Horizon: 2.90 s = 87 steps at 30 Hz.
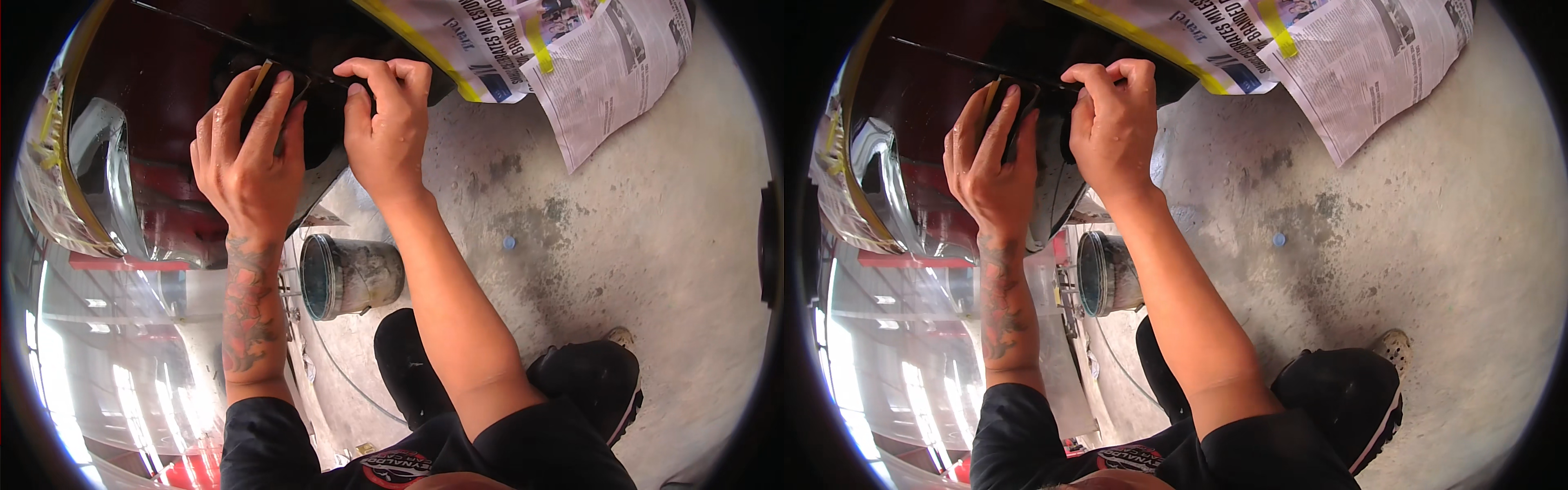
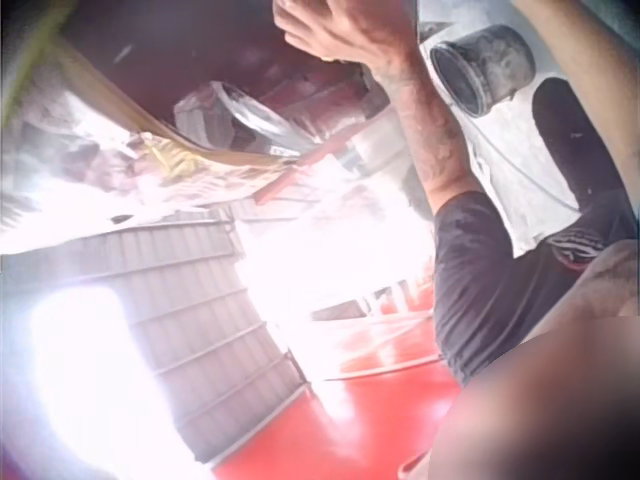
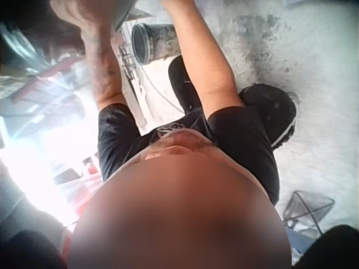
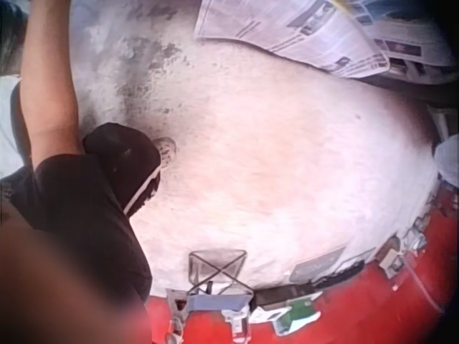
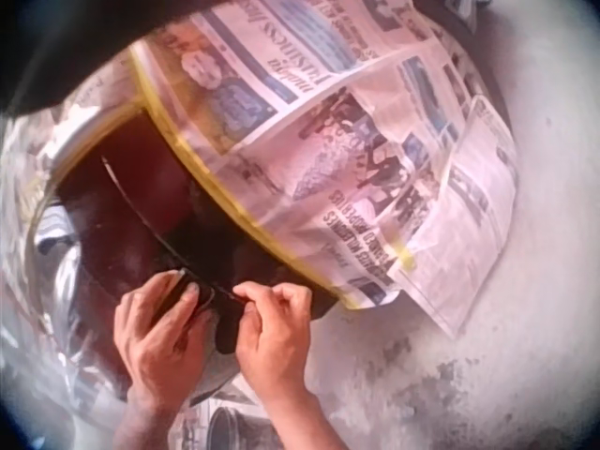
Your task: Using a sanding block and sandpaper to smooth the surface of a car body panel.
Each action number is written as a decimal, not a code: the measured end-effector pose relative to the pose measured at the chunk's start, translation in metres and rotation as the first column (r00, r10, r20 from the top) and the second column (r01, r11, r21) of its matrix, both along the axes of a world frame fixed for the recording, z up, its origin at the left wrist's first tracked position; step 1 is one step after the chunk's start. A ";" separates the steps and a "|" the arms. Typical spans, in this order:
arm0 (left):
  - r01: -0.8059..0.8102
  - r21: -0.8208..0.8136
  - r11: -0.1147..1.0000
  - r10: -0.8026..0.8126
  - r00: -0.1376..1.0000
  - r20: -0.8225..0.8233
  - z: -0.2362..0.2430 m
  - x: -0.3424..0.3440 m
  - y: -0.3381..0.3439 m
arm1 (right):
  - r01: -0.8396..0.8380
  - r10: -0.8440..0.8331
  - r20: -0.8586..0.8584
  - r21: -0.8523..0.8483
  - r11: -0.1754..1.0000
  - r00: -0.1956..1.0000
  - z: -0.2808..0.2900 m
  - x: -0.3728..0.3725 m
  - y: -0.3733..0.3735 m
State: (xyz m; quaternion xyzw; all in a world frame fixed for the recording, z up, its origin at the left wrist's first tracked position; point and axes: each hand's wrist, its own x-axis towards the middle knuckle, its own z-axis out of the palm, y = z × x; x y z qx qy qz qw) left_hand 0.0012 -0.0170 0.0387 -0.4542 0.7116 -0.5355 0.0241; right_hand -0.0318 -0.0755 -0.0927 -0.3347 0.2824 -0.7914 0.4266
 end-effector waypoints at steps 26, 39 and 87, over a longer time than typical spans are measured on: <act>0.096 0.057 0.994 -0.095 0.995 -0.029 0.009 -0.004 -0.008 | -0.022 0.022 -0.005 0.003 1.000 1.000 -0.001 0.000 -0.001; 0.085 0.087 0.992 -0.075 0.991 -0.112 0.001 -0.003 -0.008 | -0.038 0.038 -0.009 0.010 0.999 0.999 -0.002 -0.001 0.002; 0.021 0.066 0.998 -0.015 0.995 -0.101 0.000 -0.012 -0.003 | -0.033 0.033 0.011 -0.010 0.999 0.999 -0.005 0.000 0.000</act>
